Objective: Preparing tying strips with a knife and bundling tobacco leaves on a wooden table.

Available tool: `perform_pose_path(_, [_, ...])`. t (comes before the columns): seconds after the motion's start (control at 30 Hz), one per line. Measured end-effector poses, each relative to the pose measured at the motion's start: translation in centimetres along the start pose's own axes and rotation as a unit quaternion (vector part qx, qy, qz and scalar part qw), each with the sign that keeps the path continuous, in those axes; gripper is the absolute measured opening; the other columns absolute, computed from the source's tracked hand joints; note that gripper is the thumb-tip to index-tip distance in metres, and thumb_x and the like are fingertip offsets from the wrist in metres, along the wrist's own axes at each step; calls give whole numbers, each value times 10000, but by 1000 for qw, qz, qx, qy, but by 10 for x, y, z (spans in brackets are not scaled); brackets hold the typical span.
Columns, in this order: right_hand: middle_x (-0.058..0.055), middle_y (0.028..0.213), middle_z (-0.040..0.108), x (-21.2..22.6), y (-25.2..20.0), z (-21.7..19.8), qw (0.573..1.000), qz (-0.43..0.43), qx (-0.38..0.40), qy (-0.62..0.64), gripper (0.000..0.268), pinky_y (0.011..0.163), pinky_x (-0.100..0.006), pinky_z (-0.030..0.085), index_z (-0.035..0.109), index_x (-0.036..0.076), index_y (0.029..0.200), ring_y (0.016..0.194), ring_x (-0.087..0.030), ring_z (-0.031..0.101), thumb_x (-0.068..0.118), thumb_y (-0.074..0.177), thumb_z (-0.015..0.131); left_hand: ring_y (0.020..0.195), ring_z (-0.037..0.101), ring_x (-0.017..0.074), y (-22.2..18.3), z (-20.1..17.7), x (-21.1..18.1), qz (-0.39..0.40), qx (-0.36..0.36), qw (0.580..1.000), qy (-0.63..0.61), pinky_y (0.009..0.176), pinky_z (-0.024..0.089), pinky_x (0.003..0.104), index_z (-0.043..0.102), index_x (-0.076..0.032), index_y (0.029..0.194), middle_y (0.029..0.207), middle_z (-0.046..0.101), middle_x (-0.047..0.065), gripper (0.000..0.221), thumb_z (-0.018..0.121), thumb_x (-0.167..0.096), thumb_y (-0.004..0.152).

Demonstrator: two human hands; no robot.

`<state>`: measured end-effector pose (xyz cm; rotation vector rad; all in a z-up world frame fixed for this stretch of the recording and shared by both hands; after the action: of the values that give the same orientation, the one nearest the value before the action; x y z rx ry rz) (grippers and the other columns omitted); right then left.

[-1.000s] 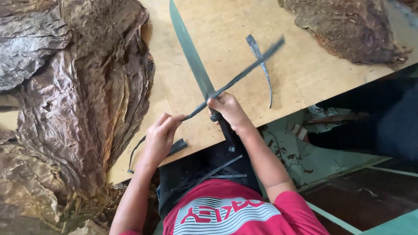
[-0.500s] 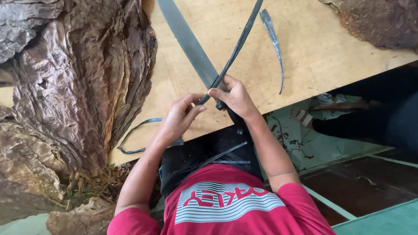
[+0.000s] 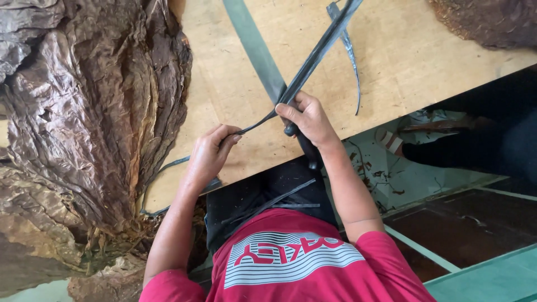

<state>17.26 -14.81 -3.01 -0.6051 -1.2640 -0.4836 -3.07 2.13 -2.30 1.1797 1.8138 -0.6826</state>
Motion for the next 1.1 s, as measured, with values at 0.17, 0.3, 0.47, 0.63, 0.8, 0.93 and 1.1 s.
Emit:
perform_pose_path(0.17, [-105,569,616,-3,-6,9,1000,13,23,-13,240,367,-252,534,637,33,860,448,-148,633,167,970,803,833,729,364,7,0,-29,-59,101,993,-23,723,573,471,409,-147,1573,1149,688,155,717,769,-223,956])
perform_pose_path(0.3, [-131,565,617,10,-15,13,997,37,64,-6,239,356,-263,526,642,17,857,441,-171,632,150,960,811,758,655,222,23,33,12,-44,118,981,-149,696,562,352,244,-86,1653,1176,586,148,984,859,-180,891])
perform_pose_path(0.47, [-100,534,604,-23,-29,-2,981,110,156,30,204,322,-270,504,643,14,835,419,-157,618,119,956,769,1486,389,445,51,23,13,144,146,976,-67,1022,534,446,168,-134,1682,1726,193,152,1293,1017,-323,726])
perform_pose_path(0.63, [-129,539,538,-24,-40,7,941,148,245,179,257,271,-298,475,591,-18,868,392,-215,608,187,971,708,1491,288,417,68,16,-7,229,130,959,105,1239,212,591,487,-342,1515,1601,306,139,1033,868,-694,622])
perform_pose_path(0.8, [-167,516,493,-49,-39,-9,925,136,243,257,380,235,-349,471,570,-53,868,352,-268,585,281,1010,682,1469,311,362,68,22,-8,264,68,930,247,1201,211,586,652,-322,1275,1537,395,50,668,916,-545,703])
perform_pose_path(0.93, [-169,460,478,-43,-36,-17,956,99,180,211,402,240,-323,464,563,-34,830,289,-259,546,298,1049,617,1065,610,309,45,17,-8,145,67,984,81,853,495,452,539,-250,1363,1236,559,47,650,886,-444,848])
perform_pose_path(1.1, [-168,522,525,-50,-22,-36,985,62,81,139,301,288,-338,496,595,-17,898,327,-265,561,191,1104,524,695,638,174,24,18,-2,125,77,988,-37,706,538,305,743,-213,1106,900,645,-16,131,767,-306,1017])
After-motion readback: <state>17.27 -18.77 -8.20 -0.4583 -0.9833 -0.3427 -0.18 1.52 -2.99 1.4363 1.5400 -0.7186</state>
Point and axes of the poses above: each hand's wrist, its own y-axis towards the middle knuckle, its own z-axis out of the palm, x = y × z, the point moved 1 cm from there along y, towards the middle knuckle
